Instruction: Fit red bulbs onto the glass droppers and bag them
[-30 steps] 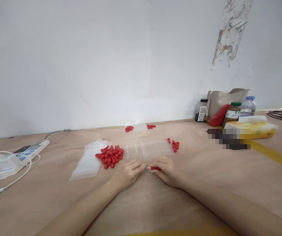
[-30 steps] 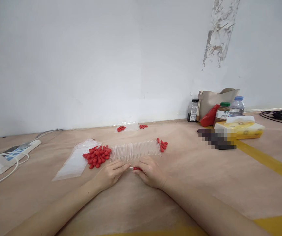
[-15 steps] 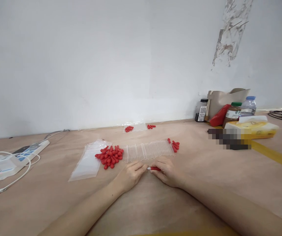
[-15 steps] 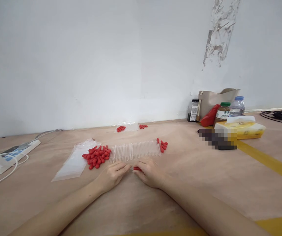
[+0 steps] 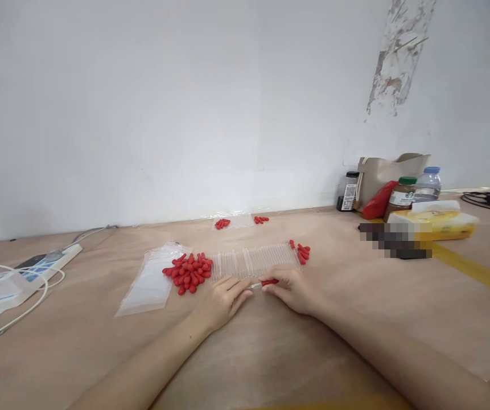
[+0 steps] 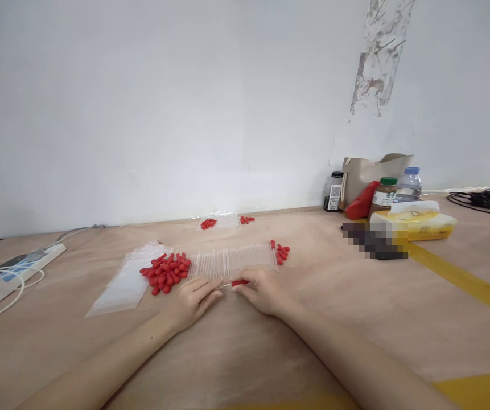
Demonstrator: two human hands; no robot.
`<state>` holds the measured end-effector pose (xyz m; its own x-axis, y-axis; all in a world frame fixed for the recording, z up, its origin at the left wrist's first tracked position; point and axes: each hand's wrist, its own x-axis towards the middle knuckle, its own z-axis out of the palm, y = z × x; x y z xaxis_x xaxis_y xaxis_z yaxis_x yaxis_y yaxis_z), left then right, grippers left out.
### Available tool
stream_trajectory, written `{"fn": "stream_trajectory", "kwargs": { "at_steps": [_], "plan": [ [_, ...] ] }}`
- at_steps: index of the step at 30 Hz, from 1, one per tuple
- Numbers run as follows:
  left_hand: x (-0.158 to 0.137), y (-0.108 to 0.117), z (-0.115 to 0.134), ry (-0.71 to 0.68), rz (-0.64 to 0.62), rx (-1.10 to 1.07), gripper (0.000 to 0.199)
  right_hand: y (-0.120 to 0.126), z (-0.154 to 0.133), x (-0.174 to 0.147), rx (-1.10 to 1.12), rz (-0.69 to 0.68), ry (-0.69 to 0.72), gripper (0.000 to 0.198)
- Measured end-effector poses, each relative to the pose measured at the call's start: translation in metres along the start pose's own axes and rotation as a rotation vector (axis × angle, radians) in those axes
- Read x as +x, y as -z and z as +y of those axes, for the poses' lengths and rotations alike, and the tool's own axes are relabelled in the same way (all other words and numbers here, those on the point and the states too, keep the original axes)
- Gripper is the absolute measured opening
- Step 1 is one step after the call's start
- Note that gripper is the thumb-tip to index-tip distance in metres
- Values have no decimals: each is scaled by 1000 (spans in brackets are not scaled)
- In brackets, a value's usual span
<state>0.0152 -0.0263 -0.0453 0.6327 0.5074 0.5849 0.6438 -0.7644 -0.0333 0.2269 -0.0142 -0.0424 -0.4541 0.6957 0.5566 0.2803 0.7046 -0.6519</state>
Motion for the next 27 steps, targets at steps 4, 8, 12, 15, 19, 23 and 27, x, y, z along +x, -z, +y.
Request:
{"fn": "stream_trajectory", "kwargs": {
  "at_steps": [4,8,12,15,19,23,27],
  "plan": [
    [-1,7,3,18,-22,8,20,-1,1,0,370,118,-249,24],
    [0,8,5,5,-48,-24,22,3,3,9,545,232,-321,32],
    [2,7,5,53,-63,-66,22,35,24,30,312,367,-490,29],
    [3,6,5,71,-78,-72,21,66,47,48,-49,352,-639,26],
    [2,5,5,72,-74,-82,20,85,74,65,-330,230,-687,24],
    [1,4,5,86,-80,-89,20,76,88,70,-446,164,-712,24],
    [1,4,4,96,-118,-98,20,65,91,68,-575,134,-684,27]
  ]
}}
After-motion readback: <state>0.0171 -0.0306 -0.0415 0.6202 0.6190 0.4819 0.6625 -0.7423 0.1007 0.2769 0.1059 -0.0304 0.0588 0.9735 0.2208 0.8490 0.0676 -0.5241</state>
